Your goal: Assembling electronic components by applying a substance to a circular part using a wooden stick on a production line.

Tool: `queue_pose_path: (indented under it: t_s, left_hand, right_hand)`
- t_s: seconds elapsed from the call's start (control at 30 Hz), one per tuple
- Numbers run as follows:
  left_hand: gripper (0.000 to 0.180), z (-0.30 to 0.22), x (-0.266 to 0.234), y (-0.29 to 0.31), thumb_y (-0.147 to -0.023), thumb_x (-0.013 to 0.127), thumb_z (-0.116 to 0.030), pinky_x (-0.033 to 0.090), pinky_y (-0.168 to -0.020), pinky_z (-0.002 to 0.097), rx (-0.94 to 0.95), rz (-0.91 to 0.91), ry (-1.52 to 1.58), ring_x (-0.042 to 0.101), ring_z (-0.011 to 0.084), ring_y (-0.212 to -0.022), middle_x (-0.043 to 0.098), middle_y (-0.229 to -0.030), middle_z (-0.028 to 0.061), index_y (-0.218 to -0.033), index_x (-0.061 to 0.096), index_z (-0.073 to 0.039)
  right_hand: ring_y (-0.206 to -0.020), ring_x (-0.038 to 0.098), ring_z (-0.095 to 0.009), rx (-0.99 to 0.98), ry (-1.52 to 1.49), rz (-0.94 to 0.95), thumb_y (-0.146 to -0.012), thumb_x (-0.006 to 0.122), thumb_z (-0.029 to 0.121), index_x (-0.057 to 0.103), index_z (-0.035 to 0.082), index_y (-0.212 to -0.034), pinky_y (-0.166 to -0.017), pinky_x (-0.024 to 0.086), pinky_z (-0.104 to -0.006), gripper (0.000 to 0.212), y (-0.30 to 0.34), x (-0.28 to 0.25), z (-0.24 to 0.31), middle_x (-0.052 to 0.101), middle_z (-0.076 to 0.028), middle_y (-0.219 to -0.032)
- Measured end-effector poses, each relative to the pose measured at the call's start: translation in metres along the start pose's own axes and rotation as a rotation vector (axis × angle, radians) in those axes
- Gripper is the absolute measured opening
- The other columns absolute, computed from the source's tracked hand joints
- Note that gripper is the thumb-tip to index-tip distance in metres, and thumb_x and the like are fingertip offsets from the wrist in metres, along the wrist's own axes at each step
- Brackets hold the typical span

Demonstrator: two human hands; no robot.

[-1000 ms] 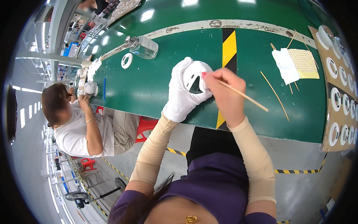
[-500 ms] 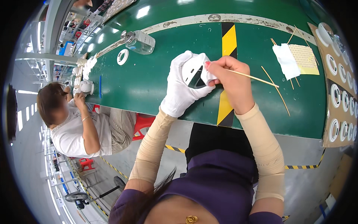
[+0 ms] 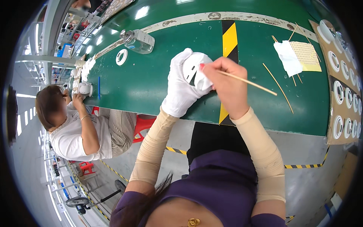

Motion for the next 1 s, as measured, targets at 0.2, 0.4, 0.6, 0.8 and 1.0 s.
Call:
queue_pose_path:
  t_s: [0.2, 0.4, 0.6, 0.8, 1.0]
  left_hand:
    - [0.091, -0.009, 0.000, -0.002, -0.057, 0.092, -0.026, 0.047, -0.095, 0.0401, 0.252, -0.002, -0.285, 0.055, 0.0348, -0.113, 0.052, -0.123, 0.0165, -0.131, 0.044, -0.004]
    - [0.090, -0.015, -0.003, 0.000, -0.057, 0.091, -0.024, 0.046, -0.096, 0.0400, 0.248, 0.016, -0.366, 0.054, 0.0350, -0.115, 0.052, -0.124, 0.0173, -0.131, 0.044, -0.005]
    - [0.090, -0.015, -0.004, 0.000, -0.057, 0.090, -0.023, 0.045, -0.097, 0.0415, 0.232, 0.044, -0.366, 0.053, 0.0361, -0.116, 0.051, -0.127, 0.0178, -0.133, 0.043, -0.005]
    - [0.090, -0.013, -0.004, 0.002, -0.057, 0.088, -0.019, 0.046, -0.098, 0.0407, 0.185, 0.045, -0.279, 0.053, 0.0358, -0.116, 0.051, -0.126, 0.0184, -0.133, 0.043, -0.005]
    - [0.090, -0.023, -0.005, 0.001, -0.057, 0.088, -0.017, 0.045, -0.098, 0.0411, 0.244, 0.039, -0.382, 0.052, 0.0368, -0.117, 0.050, -0.127, 0.0185, -0.133, 0.043, -0.004]
  right_hand:
    - [-0.056, 0.047, -0.004, 0.104, -0.247, -0.024, -0.090, 0.065, 0.010, 0.062, 0.000, -0.082, -0.050, 0.034, -0.0189, 0.013, -0.002, -0.005, -0.011, 0.059, -0.001, -0.070]
    - [-0.056, 0.051, -0.005, 0.111, -0.152, 0.059, -0.090, 0.063, 0.009, 0.061, -0.001, -0.082, -0.051, 0.042, -0.0201, 0.013, -0.001, -0.007, -0.006, 0.061, -0.004, -0.073]
    - [-0.057, 0.049, -0.002, 0.106, -0.233, -0.036, -0.088, 0.066, 0.004, 0.060, 0.001, -0.075, -0.050, 0.034, -0.0180, 0.014, -0.003, 0.000, 0.000, 0.057, 0.002, -0.067]
    - [-0.056, 0.044, -0.001, -0.005, -0.044, -0.002, -0.087, 0.066, 0.004, 0.060, 0.001, -0.076, -0.051, 0.031, -0.0178, 0.014, 0.002, 0.005, 0.001, 0.054, 0.004, -0.067]
    - [-0.060, 0.042, 0.002, -0.089, 0.101, -0.035, -0.088, 0.066, 0.003, 0.060, 0.001, -0.077, -0.051, 0.031, -0.0175, 0.013, 0.013, 0.009, -0.001, 0.053, 0.006, -0.068]
Point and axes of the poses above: each hand's wrist, its own y-axis away from the middle knuckle, its own x-axis out of the palm, z = x × y, the point moved 3 cm from there along -y, towards the middle knuckle
